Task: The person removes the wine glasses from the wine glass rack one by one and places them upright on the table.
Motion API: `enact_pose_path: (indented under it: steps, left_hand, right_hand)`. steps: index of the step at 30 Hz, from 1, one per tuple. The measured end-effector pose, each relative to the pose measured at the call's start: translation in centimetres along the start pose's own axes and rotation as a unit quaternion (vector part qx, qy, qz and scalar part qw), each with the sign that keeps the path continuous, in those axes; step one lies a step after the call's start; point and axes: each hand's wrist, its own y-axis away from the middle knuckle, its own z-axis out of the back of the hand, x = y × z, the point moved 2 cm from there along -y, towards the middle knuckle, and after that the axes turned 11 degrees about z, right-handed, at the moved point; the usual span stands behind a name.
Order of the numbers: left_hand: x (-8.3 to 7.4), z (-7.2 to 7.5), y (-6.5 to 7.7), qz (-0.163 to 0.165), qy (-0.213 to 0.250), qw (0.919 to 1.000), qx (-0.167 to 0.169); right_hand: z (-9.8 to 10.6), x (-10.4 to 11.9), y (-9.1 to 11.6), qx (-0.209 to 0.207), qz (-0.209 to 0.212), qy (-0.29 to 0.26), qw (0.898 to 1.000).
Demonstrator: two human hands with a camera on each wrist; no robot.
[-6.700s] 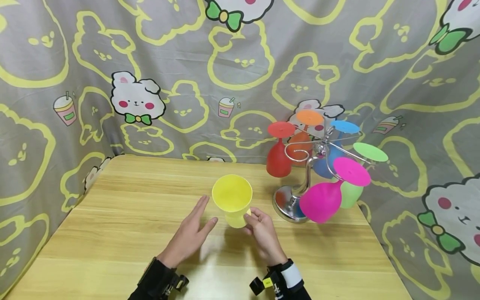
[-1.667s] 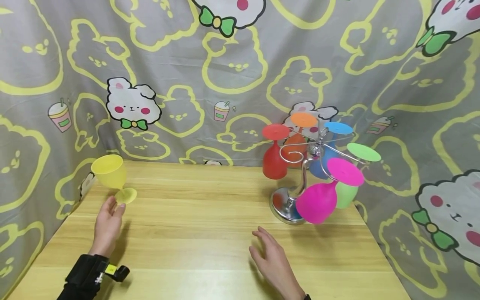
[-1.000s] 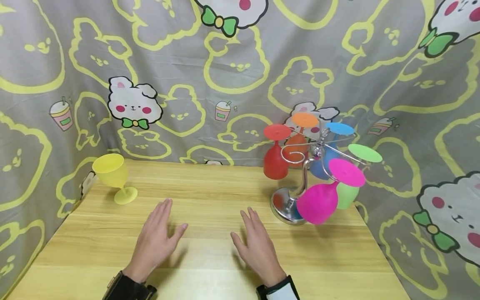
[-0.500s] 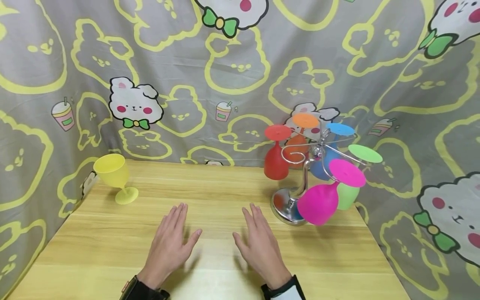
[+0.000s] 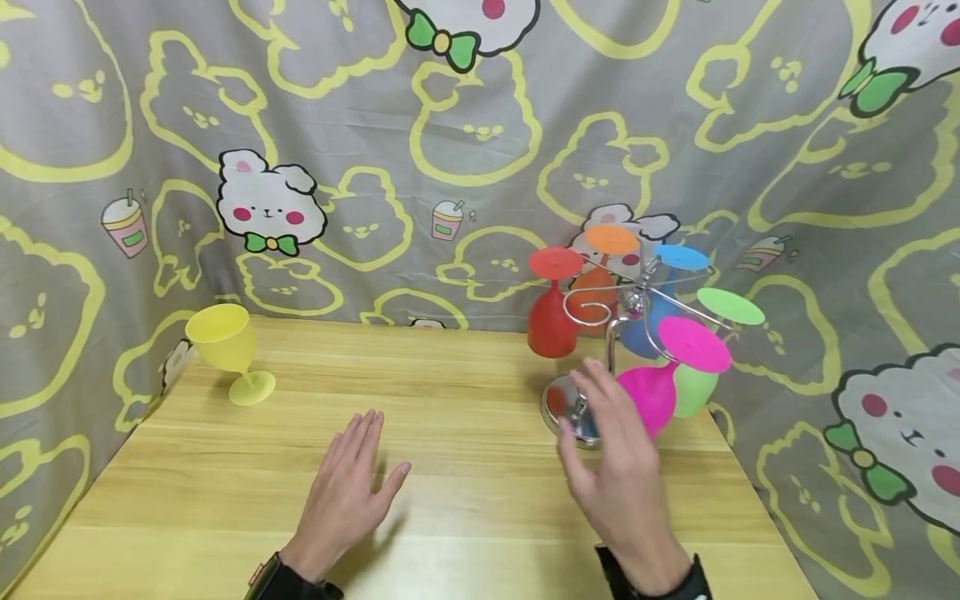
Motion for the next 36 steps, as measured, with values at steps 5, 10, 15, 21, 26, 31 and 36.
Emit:
enact_pose_path:
  steps: [5, 10, 15, 21, 26, 31, 36]
  left_hand:
    - [-0.1, -0.2, 0.2, -0.001, 0.008, 0.9999, 0.009]
    - [-0.1, -0.4, 0.4, -0.004, 0.015, 0.9997, 0.017]
    - [0.0, -0.6, 0.5, -0.007, 0.018, 0.9997, 0.017]
    - [0.2, -0.8, 0.7, -0.010, 0.018, 0.9996, 0.017]
    - [0.1, -0.9, 0.6, -0.014, 0.027, 0.9994, 0.013]
    - [0.0, -1.0, 0.6, -0.018, 0.031, 0.9993, 0.013]
    - [0.0, -1.1, 0.6, -0.016, 0.025, 0.9994, 0.017]
  right_hand:
    - [2.6, -1.6, -1.6, -0.094, 0.015, 0.064, 0.993]
    - [4.2, -3.8, -2.2, -0.094, -0.007, 0.107, 0.990]
    - [5.2, -6.4, -1.7, -0.007, -0.049, 0.128, 0.991]
    - [5.6, -8.0, -1.2, 0.035, -0.045, 0.135, 0.989]
    - [5.7, -8.3, -1.2, 0.029, -0.034, 0.141, 0.989]
    - [5.7, -8.3, -1.3, 0.025, -0.021, 0.142, 0.989]
    - [5.6, -8.2, -1.7, 0.014, -0.009, 0.131, 0.991]
